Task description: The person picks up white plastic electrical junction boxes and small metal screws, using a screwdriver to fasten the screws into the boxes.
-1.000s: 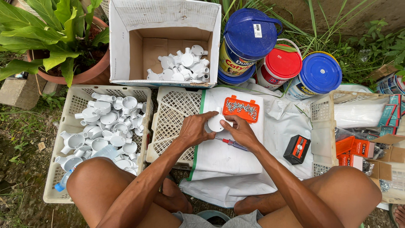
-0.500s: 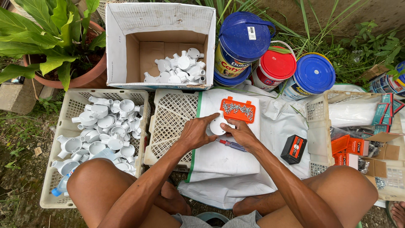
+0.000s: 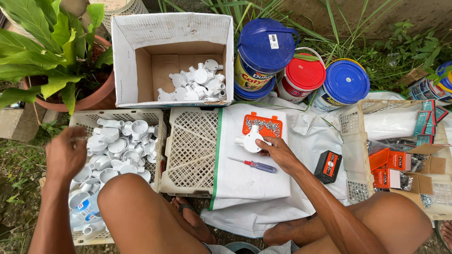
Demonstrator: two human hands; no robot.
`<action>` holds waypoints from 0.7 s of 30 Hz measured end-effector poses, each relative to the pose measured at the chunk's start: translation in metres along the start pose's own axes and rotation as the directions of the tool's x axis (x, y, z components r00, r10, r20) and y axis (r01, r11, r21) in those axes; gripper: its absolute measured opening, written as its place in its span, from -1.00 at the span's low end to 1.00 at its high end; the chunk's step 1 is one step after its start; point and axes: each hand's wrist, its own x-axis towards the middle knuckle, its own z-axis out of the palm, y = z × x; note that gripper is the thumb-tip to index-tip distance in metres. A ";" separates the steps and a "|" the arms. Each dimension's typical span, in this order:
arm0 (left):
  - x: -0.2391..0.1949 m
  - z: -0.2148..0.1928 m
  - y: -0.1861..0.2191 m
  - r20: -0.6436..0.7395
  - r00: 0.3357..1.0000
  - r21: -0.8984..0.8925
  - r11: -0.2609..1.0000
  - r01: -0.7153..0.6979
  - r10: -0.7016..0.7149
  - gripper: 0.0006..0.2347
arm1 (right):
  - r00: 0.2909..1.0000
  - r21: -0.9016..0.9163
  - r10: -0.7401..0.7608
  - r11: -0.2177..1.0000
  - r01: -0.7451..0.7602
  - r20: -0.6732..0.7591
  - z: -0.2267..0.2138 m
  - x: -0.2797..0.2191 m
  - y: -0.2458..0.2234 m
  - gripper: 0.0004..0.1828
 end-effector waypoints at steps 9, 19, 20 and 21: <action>-0.067 0.129 -0.240 0.175 0.913 0.813 0.577 0.078 -0.369 -0.45 | 1.000 -0.017 0.023 1.000 -0.023 -0.002 0.002 0.003 0.000 -0.19; -0.089 0.131 -0.249 0.159 0.977 0.783 0.621 -0.036 -0.143 -0.62 | 1.000 -0.092 -0.001 0.996 0.001 0.000 0.004 0.003 0.003 -0.16; -0.093 0.121 -0.230 0.153 0.950 0.793 0.608 0.048 -0.274 -0.64 | 1.000 -0.095 0.001 0.995 -0.001 0.003 0.003 0.002 0.002 -0.18; -0.098 0.109 -0.213 0.139 0.905 0.803 0.581 0.134 -0.401 -0.65 | 1.000 -0.097 0.002 0.995 -0.001 0.009 0.004 0.002 0.000 -0.19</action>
